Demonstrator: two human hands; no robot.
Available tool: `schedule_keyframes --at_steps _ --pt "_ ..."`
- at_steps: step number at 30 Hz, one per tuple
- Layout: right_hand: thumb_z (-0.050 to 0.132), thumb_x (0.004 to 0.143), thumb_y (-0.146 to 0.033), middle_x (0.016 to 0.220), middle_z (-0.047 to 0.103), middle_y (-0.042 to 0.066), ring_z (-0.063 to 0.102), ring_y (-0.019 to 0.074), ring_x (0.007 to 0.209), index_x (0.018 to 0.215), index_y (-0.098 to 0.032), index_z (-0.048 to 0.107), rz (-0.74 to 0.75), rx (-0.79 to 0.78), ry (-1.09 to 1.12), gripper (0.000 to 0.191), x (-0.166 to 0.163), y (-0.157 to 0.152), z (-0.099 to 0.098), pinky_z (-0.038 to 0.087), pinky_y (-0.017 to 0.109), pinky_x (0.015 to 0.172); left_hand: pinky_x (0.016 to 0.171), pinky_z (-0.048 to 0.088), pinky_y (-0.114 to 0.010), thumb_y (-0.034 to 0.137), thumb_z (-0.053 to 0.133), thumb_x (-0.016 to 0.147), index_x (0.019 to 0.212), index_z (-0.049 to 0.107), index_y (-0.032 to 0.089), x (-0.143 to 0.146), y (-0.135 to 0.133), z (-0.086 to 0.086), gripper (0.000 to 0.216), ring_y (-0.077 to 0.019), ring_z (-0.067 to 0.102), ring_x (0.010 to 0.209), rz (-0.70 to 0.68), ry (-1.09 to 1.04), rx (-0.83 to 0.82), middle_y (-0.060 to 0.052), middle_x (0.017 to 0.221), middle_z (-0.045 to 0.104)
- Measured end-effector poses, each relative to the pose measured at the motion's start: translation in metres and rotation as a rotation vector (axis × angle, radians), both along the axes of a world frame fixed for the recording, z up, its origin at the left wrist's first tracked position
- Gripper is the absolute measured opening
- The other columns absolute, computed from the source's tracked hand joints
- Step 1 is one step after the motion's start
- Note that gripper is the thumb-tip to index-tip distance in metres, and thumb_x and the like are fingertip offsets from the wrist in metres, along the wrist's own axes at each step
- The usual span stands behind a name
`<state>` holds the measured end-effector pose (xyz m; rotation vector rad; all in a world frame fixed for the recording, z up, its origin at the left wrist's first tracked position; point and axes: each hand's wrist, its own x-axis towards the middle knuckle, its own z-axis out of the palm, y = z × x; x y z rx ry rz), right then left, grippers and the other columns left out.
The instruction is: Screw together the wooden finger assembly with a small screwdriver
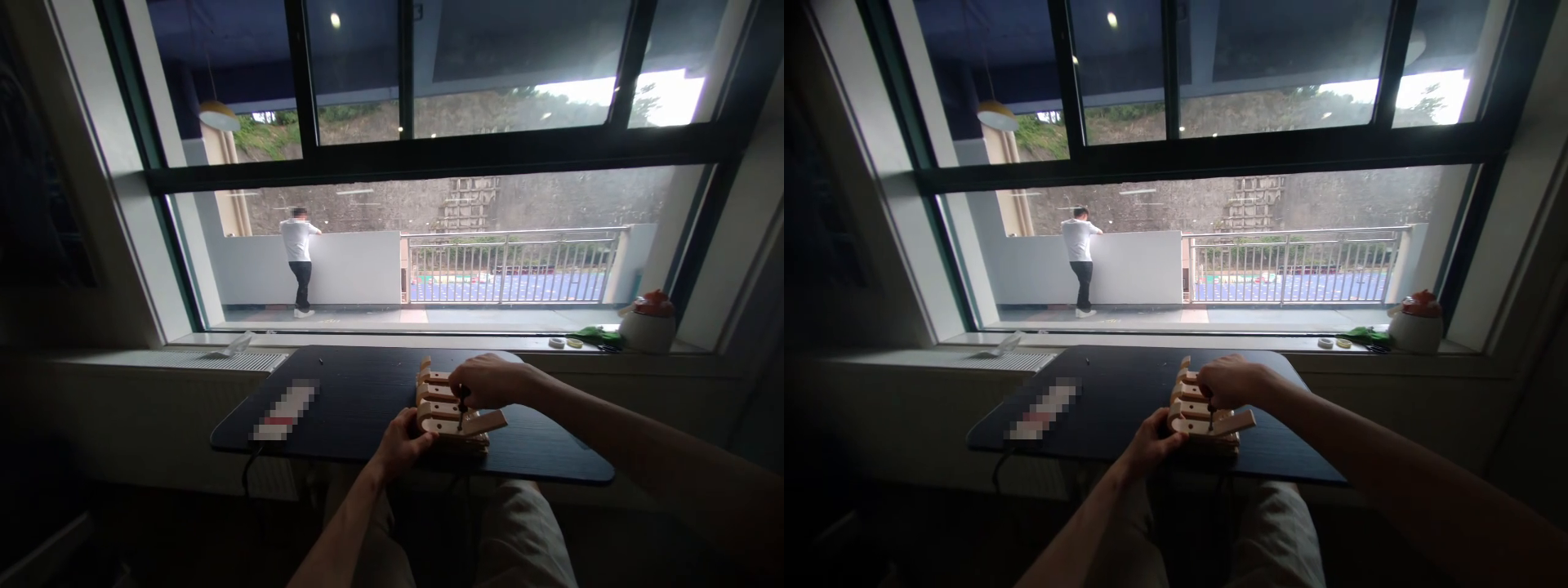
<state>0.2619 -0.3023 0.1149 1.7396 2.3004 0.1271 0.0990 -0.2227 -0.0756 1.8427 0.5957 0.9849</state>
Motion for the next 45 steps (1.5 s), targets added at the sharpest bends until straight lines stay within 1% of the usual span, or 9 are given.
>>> schedule_keyframes --at_steps 8,12,15,18,23,27,34,42,45 --pt "0.044 0.081 -0.032 0.084 0.069 0.012 0.063 0.0224 0.076 0.085 -0.017 0.069 -0.053 0.087 0.001 0.029 -0.001 -0.006 -0.009 0.035 0.028 0.059 0.078 0.045 -0.027 0.028 0.067 0.071 0.097 0.061 0.013 -0.001 -0.001 0.000 0.030 -0.0178 0.056 0.086 -0.002 0.004 0.013 -0.005 0.092 0.062" --pt "0.054 0.074 -0.039 0.084 0.070 0.006 0.062 0.0218 0.076 0.092 -0.023 0.069 -0.052 0.027 0.017 0.028 0.006 -0.006 -0.001 0.035 0.028 0.058 0.076 0.045 -0.026 0.027 0.067 0.071 0.096 0.061 0.013 -0.001 -0.001 0.002 0.029 -0.0173 0.057 0.084 -0.005 0.008 0.005 -0.005 0.091 0.062" --pt "0.059 0.069 -0.030 0.085 0.070 0.001 0.061 0.0188 0.076 0.095 -0.029 0.068 0.013 -0.022 0.051 0.028 0.009 -0.004 0.002 0.033 0.026 0.057 0.077 0.045 -0.027 0.027 0.067 0.071 0.096 0.061 0.013 -0.001 -0.002 0.002 0.029 -0.0176 0.056 0.085 0.001 0.010 0.000 -0.004 0.092 0.062" --pt "0.054 0.071 -0.022 0.085 0.070 0.004 0.061 0.0180 0.076 0.090 -0.026 0.070 0.050 0.021 0.055 0.025 0.006 -0.001 -0.003 0.033 0.026 0.058 0.075 0.045 -0.026 0.028 0.067 0.071 0.095 0.061 0.013 -0.001 -0.001 0.000 0.029 -0.0174 0.056 0.084 0.001 0.004 0.002 -0.004 0.090 0.062" --pt "0.046 0.080 -0.035 0.083 0.069 0.012 0.062 0.0215 0.074 0.085 -0.017 0.069 -0.012 0.071 0.019 0.030 0.002 -0.002 -0.010 0.035 0.028 0.059 0.078 0.045 -0.027 0.027 0.067 0.072 0.097 0.061 0.013 -0.001 0.000 -0.002 0.029 -0.0178 0.057 0.086 -0.002 0.008 0.020 -0.004 0.093 0.062" --pt "0.051 0.077 -0.040 0.085 0.069 0.008 0.062 0.0211 0.077 0.091 -0.021 0.068 -0.066 0.054 0.026 0.029 0.006 -0.006 -0.002 0.036 0.028 0.061 0.077 0.045 -0.027 0.026 0.066 0.072 0.096 0.061 0.013 -0.001 -0.001 0.001 0.028 -0.0181 0.057 0.086 0.011 0.013 0.026 -0.005 0.093 0.062" --pt "0.053 0.073 -0.024 0.083 0.069 0.004 0.061 0.0182 0.075 0.088 -0.025 0.070 0.049 0.045 0.053 0.023 0.010 -0.002 0.001 0.034 0.026 0.059 0.076 0.045 -0.026 0.026 0.067 0.071 0.096 0.062 0.014 -0.001 0.000 -0.001 0.029 -0.0177 0.056 0.085 0.016 0.010 0.008 -0.005 0.091 0.061" --pt "0.041 0.084 -0.040 0.081 0.068 0.011 0.062 0.0227 0.074 0.083 -0.017 0.069 -0.023 0.109 0.012 0.036 0.003 -0.004 -0.006 0.036 0.029 0.060 0.076 0.044 -0.027 0.027 0.067 0.071 0.097 0.061 0.014 0.000 0.000 -0.003 0.030 -0.0176 0.056 0.084 0.017 0.000 0.010 -0.005 0.091 0.062" --pt "0.050 0.078 -0.043 0.083 0.069 0.008 0.062 0.0231 0.076 0.094 -0.022 0.068 -0.031 0.067 0.038 0.032 0.005 -0.006 0.001 0.036 0.029 0.060 0.074 0.045 -0.026 0.028 0.068 0.071 0.095 0.061 0.013 -0.001 -0.001 -0.001 0.029 -0.0174 0.056 0.083 0.013 -0.003 0.007 -0.005 0.089 0.061"
